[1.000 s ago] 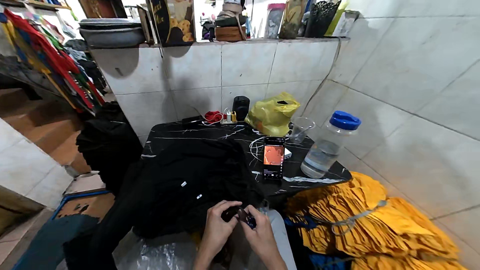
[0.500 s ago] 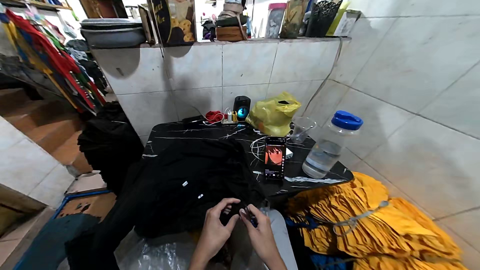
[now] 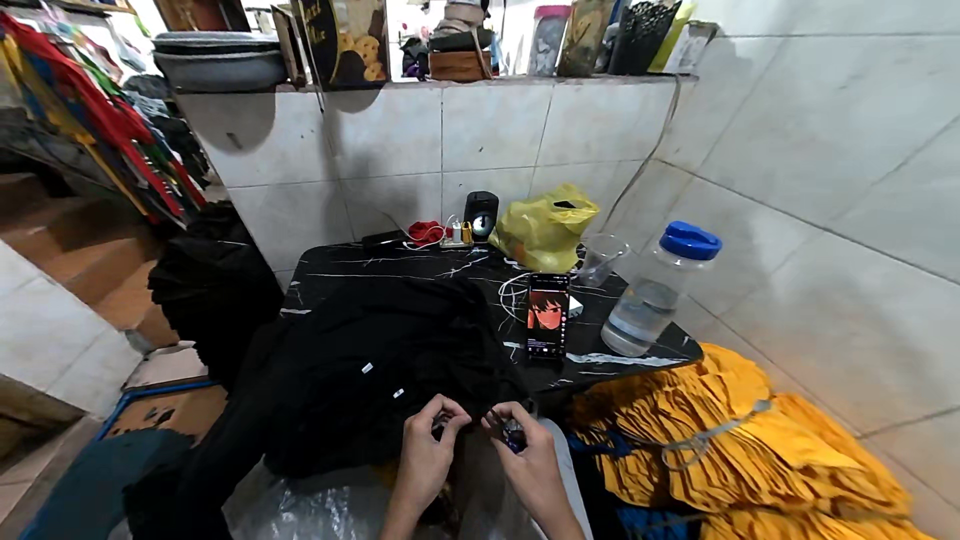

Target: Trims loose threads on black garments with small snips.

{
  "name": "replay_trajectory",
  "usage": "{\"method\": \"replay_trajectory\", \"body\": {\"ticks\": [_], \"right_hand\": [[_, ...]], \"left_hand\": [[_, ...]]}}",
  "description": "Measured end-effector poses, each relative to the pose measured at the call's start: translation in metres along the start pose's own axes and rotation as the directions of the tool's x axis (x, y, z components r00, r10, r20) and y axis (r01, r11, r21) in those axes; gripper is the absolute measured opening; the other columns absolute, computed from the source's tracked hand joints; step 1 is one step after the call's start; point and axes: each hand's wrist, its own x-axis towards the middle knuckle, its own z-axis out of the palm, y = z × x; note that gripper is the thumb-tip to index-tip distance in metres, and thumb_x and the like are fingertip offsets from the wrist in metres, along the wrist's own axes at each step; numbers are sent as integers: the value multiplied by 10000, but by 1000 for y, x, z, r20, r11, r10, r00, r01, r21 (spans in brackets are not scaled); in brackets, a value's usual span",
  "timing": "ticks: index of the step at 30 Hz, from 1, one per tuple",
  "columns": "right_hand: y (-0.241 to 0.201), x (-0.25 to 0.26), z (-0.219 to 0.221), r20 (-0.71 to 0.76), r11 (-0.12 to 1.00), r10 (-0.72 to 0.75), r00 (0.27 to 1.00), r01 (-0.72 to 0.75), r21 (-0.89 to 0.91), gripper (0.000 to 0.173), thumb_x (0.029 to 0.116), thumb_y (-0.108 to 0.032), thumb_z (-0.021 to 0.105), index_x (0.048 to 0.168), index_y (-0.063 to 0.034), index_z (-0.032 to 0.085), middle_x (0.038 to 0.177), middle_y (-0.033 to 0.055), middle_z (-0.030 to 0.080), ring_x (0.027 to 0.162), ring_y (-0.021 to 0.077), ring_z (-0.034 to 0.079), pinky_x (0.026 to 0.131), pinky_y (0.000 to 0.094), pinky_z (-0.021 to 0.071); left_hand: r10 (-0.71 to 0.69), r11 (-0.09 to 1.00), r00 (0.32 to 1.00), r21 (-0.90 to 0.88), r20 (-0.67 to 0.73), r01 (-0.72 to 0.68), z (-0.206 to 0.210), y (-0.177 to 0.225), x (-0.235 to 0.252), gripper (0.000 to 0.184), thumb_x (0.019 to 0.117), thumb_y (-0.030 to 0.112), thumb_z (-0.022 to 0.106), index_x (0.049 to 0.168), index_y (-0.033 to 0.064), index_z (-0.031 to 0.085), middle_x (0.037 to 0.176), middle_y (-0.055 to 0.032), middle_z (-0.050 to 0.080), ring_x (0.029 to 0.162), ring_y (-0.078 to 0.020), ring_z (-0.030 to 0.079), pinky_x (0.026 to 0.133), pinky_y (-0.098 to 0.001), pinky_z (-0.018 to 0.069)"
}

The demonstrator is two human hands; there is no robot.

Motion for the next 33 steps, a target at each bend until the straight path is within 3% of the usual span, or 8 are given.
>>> {"method": "replay_trajectory", "body": {"ticks": [4,7,12,16,20,26,29,33], "right_hand": [[-1,0,17,-24,994,-9,1000,6,-108,276,905,-368,763,1002,-112,730,949,-12,716,802,79,677,710,286,594],[-4,1,33,-17,976,20,1000,-23,-215,476,876,-567,741,1013,-111,729,908,-3,699,778,111,665,703,331,586],[-11,1,37,34,971,68,997,-58,-230,235,845,-100,683,1068,-45,738,929,73,741,826,209,718,767,433,600],[-14,3,29,103,980,171,980,-158,-120,299,905,-83,612,1173,-43,739,965,92,759,889,203,729,835,436,586],[-3,7,31,108,981,190,976,-184,-62,288,934,-362,721,1081,-114,726,914,-11,744,838,92,707,792,335,591],[3,8,33,74,902,254,964,-263,342,162,997,-128,625,961,-22,742,794,19,686,692,64,620,660,228,526],[-5,9,29,196,682,453,870,-479,553,177,1043,-108,570,978,12,682,579,-7,479,433,48,384,407,206,341],[-6,7,27,210,653,471,856,-499,569,177,1041,-108,579,976,10,694,581,1,479,430,51,364,407,207,327]], "left_hand": [[-52,999,998,12,43,52,-2,6,-4,228,993,-4,554,1190,71,642,1126,-23,708,866,-108,718,746,-269,631],[-93,994,996,54,12,92,-4,10,-7,340,913,-56,574,1229,71,565,1204,-31,686,811,-111,725,649,-276,634],[-156,987,988,39,-3,156,-4,11,-9,384,864,-39,706,1200,77,558,1247,-32,697,871,-125,746,656,-275,645],[-117,973,993,198,-16,118,7,8,-13,419,849,51,779,1226,99,602,1238,10,701,884,-83,732,698,-263,631],[-23,916,997,399,-75,51,19,8,-14,378,822,38,689,1189,120,658,1113,40,727,787,-42,700,668,-242,601],[59,935,995,354,-81,-27,17,-2,-11,291,835,201,811,1103,124,727,1083,11,702,659,-6,614,557,-164,536],[218,893,971,421,-102,-157,15,-12,-11,217,875,278,795,1053,155,797,1027,25,712,814,-14,647,698,-152,555],[396,804,914,515,-90,-298,17,-15,-12,123,936,196,710,971,158,822,925,29,726,935,-97,671,865,-227,563]]}}
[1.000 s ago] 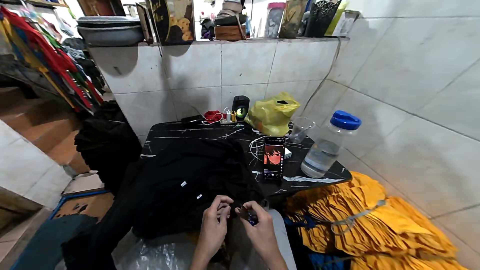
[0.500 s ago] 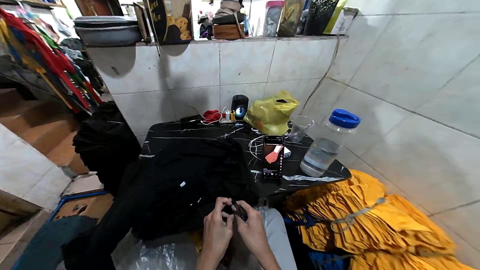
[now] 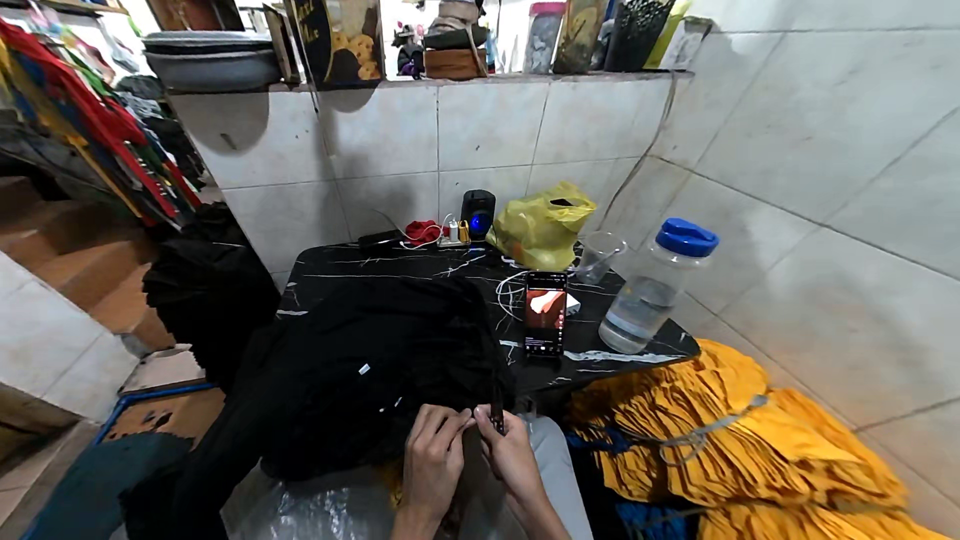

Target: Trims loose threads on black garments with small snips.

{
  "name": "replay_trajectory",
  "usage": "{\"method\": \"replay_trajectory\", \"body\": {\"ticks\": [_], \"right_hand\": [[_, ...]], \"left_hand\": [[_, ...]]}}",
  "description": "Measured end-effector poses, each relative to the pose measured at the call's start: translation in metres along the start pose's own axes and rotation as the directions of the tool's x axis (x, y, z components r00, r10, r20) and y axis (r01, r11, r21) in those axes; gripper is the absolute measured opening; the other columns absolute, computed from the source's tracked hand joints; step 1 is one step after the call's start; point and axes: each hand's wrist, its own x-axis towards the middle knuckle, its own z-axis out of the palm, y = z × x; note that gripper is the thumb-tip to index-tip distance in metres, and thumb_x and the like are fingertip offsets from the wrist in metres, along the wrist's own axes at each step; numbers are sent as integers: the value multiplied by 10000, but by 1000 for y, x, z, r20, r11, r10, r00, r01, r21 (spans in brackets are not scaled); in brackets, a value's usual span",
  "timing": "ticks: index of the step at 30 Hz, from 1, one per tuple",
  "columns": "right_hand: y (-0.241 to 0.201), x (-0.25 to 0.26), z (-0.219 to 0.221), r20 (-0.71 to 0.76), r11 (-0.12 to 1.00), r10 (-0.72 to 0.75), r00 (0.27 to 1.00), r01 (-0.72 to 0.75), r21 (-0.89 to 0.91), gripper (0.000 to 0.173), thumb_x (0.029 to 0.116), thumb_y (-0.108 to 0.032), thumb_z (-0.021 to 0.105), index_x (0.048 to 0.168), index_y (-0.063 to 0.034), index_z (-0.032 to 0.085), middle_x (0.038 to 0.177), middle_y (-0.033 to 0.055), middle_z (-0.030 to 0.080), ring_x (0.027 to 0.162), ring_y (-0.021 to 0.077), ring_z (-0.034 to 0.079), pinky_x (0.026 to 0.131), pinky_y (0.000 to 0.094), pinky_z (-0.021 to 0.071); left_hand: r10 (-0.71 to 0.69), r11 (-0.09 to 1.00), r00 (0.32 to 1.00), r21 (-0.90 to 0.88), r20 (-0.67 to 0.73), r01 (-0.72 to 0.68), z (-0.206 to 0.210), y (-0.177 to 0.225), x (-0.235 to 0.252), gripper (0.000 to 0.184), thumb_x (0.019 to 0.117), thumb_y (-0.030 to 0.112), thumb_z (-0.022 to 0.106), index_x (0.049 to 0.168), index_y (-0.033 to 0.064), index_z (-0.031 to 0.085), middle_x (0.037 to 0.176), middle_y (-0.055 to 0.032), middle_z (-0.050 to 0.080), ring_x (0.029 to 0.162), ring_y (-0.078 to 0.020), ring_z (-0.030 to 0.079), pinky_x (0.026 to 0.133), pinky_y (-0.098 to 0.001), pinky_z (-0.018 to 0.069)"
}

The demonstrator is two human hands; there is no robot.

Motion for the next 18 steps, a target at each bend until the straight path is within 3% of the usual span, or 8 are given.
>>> {"method": "replay_trajectory", "body": {"ticks": [6,9,12,15,18], "right_hand": [[5,3,-4,-21,986,-140,990,137,-93,155,1020,-124,609,960,-15,702,650,-3,534,495,54,429,463,211,376],[2,2,-3,1,985,-143,990,142,-102,134,993,-140,665,983,-20,724,698,7,597,516,52,461,474,206,387],[1,1,-3,11,990,-109,994,110,-87,127,974,-122,691,1012,-8,728,729,24,636,525,59,494,475,207,409],[2,2,-3,28,981,-150,988,153,-124,139,999,-135,656,983,-20,732,735,16,627,542,58,490,493,209,408],[-1,1,-2,38,967,-197,980,200,-160,178,983,-210,702,967,-42,758,780,15,686,583,55,542,525,206,439]], "left_hand": [[-78,994,997,-75,15,79,-6,5,7,140,966,195,672,929,104,771,876,32,720,838,-26,684,789,-170,579],[-101,977,990,-178,102,118,-14,2,11,100,933,196,729,941,110,779,936,39,737,890,-24,698,821,-181,593],[-98,970,980,-204,175,133,-18,-5,13,196,907,263,776,1060,142,789,1071,18,723,996,-54,687,894,-218,593],[-101,978,985,-166,143,125,-15,-5,10,145,915,247,765,1031,180,822,982,54,726,939,-29,682,858,-195,587],[-86,987,994,-131,68,95,-11,0,9,83,907,141,726,929,124,804,883,35,715,841,-25,680,791,-174,584]]}}
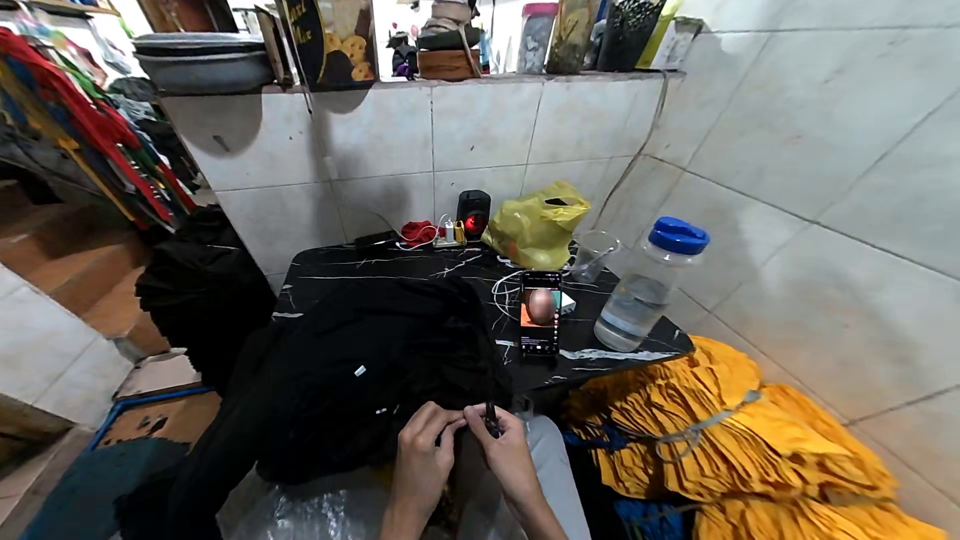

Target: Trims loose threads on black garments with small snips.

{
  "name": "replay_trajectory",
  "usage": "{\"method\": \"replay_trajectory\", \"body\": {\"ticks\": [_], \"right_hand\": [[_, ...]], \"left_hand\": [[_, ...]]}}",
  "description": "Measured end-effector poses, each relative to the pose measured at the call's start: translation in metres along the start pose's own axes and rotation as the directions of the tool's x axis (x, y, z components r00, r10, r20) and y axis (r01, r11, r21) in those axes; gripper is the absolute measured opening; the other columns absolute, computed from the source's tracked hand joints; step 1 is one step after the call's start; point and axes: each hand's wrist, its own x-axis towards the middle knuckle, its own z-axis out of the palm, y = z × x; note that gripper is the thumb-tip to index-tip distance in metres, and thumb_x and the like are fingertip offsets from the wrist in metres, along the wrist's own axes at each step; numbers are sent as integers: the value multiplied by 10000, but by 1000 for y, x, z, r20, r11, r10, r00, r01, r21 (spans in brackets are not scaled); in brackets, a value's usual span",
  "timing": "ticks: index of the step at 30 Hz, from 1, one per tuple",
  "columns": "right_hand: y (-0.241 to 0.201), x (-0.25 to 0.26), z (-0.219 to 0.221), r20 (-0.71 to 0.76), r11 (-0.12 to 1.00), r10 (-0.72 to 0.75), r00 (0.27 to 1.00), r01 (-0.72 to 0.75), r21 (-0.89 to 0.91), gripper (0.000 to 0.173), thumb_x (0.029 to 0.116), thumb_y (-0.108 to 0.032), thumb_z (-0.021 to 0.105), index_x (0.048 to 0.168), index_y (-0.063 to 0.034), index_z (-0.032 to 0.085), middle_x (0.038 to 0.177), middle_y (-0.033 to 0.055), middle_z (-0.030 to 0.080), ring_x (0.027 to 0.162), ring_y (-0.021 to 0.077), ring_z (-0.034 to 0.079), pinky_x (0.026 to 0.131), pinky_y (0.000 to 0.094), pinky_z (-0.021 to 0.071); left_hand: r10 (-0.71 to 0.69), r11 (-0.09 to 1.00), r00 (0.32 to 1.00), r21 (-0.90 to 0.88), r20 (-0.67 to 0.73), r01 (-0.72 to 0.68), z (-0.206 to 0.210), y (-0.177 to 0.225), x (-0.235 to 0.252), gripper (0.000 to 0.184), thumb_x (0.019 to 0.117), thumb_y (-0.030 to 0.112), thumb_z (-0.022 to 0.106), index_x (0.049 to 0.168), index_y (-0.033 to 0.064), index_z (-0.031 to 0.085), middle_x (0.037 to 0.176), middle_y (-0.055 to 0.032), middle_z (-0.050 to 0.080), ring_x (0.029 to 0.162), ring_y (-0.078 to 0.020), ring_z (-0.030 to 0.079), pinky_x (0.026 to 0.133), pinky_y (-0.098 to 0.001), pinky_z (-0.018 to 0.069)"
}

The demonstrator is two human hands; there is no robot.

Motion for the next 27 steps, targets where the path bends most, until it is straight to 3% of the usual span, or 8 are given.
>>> {"method": "replay_trajectory", "body": {"ticks": [4,8,12,16,18,20,23,27], "right_hand": [[-4,2,-7,25,999,26,999,-27,35,201,909,-198,781,1014,-31,746,790,31,673,553,74,532,479,220,435],[-2,4,-12,28,998,47,999,-48,41,180,910,-120,762,1048,-7,735,815,54,687,604,92,570,518,229,463],[-2,2,-6,-10,997,71,997,-71,25,152,927,-96,735,1046,-4,717,735,24,669,568,64,551,497,209,429],[-3,1,-4,-14,996,90,996,-90,25,134,936,-96,726,1033,-4,715,705,8,651,552,54,537,499,204,429],[-2,0,-5,-14,996,89,996,-88,32,138,943,-109,721,1033,-5,712,705,9,644,545,57,525,488,203,417],[-3,0,-7,-22,996,79,997,-78,29,146,952,-131,719,1036,-12,718,742,18,648,568,64,533,500,209,425],[-1,2,-10,-23,998,55,998,-55,4,164,959,-156,714,1050,-19,726,832,33,679,643,78,580,567,223,479],[1,4,-10,-11,988,132,991,-131,80,188,986,-144,662,1109,-1,666,676,4,553,487,60,433,440,214,370]], "left_hand": [[-35,998,999,-53,-31,34,-2,7,3,82,915,139,709,912,98,779,881,31,702,832,-22,672,772,-168,581],[-125,969,990,-206,66,136,-11,1,1,59,884,199,793,914,150,806,881,60,732,801,-37,697,733,-209,612],[-78,995,988,-45,131,85,-16,-1,-3,176,912,256,760,1029,132,802,968,54,771,871,-7,722,809,-185,610],[7,989,996,145,86,-19,-12,1,-6,141,955,211,680,948,116,784,903,24,724,862,-46,698,806,-195,592],[3,990,994,141,105,-17,-12,4,-3,147,982,204,635,942,113,743,895,18,681,853,-58,671,796,-201,580],[-19,1000,984,7,175,18,-14,5,-1,146,988,213,637,949,107,730,909,22,677,847,-48,663,784,-194,578],[1,948,897,-287,441,141,-29,10,2,133,978,196,685,948,85,753,924,4,718,801,-51,678,744,-215,593],[6,940,724,-252,690,232,-51,12,5,127,981,178,686,942,72,744,919,-4,742,739,-50,681,706,-213,585]]}}
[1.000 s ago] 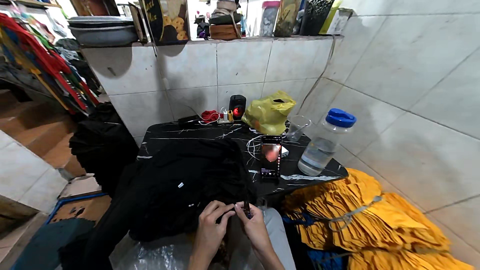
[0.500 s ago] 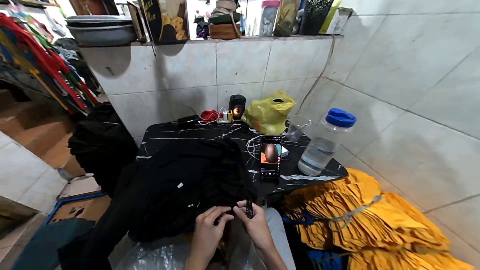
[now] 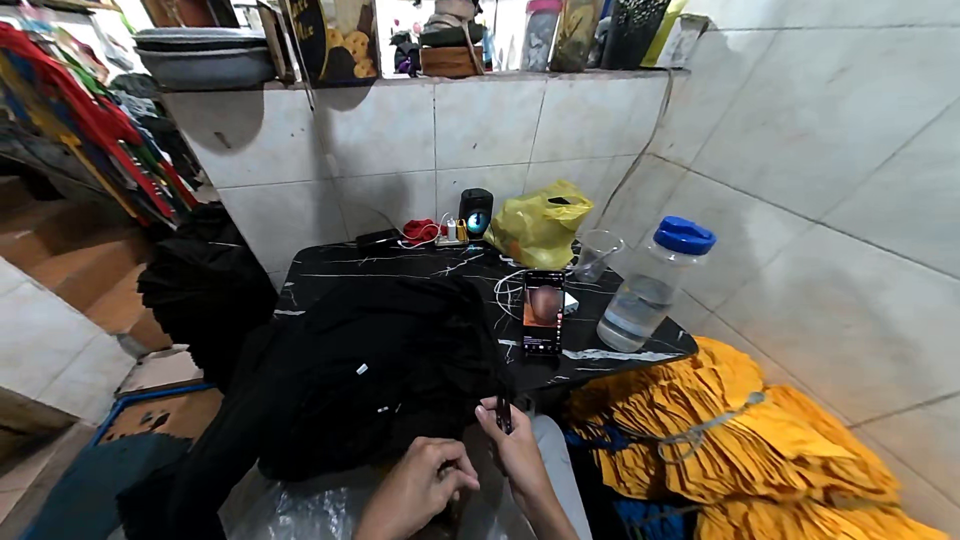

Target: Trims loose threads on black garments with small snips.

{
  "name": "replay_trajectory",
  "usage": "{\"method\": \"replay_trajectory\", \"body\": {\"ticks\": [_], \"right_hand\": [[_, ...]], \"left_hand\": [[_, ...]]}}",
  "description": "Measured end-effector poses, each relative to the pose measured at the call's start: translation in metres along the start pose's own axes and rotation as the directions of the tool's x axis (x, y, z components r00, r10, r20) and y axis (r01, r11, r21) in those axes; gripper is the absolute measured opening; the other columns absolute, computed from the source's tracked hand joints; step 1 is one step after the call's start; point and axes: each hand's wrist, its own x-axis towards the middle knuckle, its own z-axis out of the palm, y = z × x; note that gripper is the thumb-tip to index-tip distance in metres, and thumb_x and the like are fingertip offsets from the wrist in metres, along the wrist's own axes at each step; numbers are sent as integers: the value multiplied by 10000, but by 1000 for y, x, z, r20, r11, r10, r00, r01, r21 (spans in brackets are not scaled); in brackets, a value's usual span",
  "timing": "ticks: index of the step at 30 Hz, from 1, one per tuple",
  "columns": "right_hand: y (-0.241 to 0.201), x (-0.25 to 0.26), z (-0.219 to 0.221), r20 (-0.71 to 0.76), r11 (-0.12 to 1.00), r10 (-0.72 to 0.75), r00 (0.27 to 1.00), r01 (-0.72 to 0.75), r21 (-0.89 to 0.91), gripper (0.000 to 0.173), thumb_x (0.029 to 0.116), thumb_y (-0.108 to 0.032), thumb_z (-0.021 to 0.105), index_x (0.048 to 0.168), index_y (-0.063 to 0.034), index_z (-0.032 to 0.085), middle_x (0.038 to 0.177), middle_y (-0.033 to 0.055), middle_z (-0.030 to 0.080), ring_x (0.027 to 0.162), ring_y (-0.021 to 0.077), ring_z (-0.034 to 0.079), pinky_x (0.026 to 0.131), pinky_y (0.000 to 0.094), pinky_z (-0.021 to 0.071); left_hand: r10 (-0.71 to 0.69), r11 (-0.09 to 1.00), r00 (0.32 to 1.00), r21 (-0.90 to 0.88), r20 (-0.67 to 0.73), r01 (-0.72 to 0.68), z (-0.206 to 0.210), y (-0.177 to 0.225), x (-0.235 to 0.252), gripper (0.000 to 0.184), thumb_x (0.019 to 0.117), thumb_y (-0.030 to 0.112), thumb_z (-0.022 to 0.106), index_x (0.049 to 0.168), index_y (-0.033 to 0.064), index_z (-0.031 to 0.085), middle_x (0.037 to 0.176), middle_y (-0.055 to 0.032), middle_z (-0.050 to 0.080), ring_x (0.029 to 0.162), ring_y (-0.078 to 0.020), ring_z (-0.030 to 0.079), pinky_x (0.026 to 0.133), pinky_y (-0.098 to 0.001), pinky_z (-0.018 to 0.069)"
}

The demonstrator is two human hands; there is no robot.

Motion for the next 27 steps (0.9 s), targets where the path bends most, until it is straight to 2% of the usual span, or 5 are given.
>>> {"method": "replay_trajectory", "body": {"ticks": [8,14,18,22,27], "right_hand": [[-5,2,-4,72,963,150,986,-162,215,142,1021,-107,605,1134,-20,615,548,-34,424,398,19,334,371,183,304],[-6,0,-2,65,972,132,989,-142,189,162,1013,-104,620,1142,-7,625,565,-23,443,405,29,343,376,190,313],[-3,0,-1,44,989,84,995,-89,118,178,1001,-118,647,1137,-2,649,596,-6,494,424,38,363,392,198,328],[-1,-3,3,19,1000,12,1000,-12,-2,175,990,-137,655,1112,-13,673,639,-7,534,464,57,407,424,212,351],[0,-4,6,31,989,-106,994,109,-101,170,1033,-146,585,1042,-23,702,755,2,599,572,53,497,518,210,421]], "left_hand": [[-35,997,999,-66,-40,33,-6,-21,-26,116,936,180,748,931,67,776,891,1,764,718,-41,696,704,-211,596],[-534,842,817,220,218,492,-13,-43,-40,126,889,86,753,1013,79,768,876,-47,757,792,-188,719,801,-424,588],[-216,961,962,140,-169,240,-11,-26,-26,91,935,233,742,998,177,778,900,73,759,759,-41,709,741,-272,616],[13,967,859,224,-511,119,0,-14,6,221,996,384,651,1004,213,790,965,115,760,890,2,710,820,-235,610],[-46,950,846,238,-531,201,21,-20,34,323,958,450,683,1097,176,782,1100,48,729,1047,-69,674,933,-283,572]]}}
